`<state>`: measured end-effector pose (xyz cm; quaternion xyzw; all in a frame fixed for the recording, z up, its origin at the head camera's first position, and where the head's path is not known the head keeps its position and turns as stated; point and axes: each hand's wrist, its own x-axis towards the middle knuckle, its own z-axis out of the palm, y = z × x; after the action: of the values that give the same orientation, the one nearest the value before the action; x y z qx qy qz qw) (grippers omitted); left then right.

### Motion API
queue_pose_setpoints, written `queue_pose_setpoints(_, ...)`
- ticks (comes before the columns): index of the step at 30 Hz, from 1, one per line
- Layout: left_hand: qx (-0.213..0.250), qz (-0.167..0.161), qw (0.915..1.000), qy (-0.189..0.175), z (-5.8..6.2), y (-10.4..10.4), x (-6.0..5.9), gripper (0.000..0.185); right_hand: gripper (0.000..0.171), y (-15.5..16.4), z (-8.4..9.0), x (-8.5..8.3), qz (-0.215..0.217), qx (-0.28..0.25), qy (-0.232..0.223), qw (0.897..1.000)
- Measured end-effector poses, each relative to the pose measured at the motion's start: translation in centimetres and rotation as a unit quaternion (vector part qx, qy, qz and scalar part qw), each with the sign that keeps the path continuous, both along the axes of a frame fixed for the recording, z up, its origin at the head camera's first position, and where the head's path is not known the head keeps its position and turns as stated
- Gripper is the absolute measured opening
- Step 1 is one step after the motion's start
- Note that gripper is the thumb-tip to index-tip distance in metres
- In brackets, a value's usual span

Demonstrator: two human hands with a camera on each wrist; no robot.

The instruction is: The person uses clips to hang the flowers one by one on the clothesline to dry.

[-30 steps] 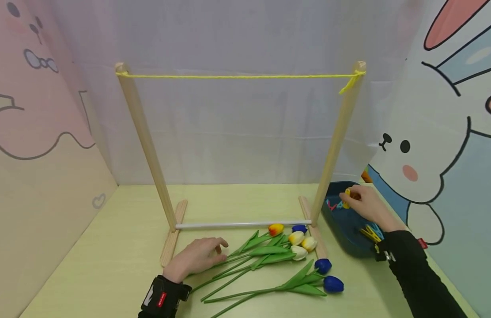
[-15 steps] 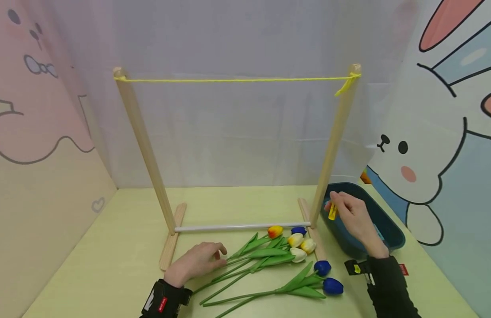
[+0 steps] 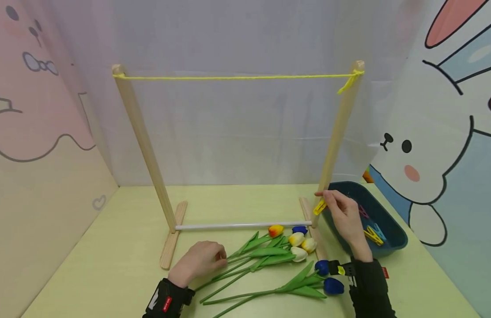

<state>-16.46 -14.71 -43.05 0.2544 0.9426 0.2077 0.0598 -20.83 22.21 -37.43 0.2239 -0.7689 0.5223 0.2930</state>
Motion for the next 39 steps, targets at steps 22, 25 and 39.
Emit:
queue_pose_setpoints(22, -0.03, -0.005, 0.996, 0.085, -0.3, 0.0, 0.0, 0.009, 0.022, 0.9, 0.4, 0.6, 0.009, 0.016, -0.05, 0.999)
queue_pose_setpoints(25, -0.031, -0.005, 0.9966, 0.076, -0.1, -0.1, -0.1, 0.008, 0.022, 1.0, 0.4, 0.6, 0.009, 0.014, -0.051, 0.999)
queue_pose_setpoints(39, -0.044, 0.005, 0.9939, 0.101, 1.0, -0.7, 0.1, 0.007, 0.023, 1.1, 0.1, 0.4, 0.014, 0.025, -0.06, 0.998)
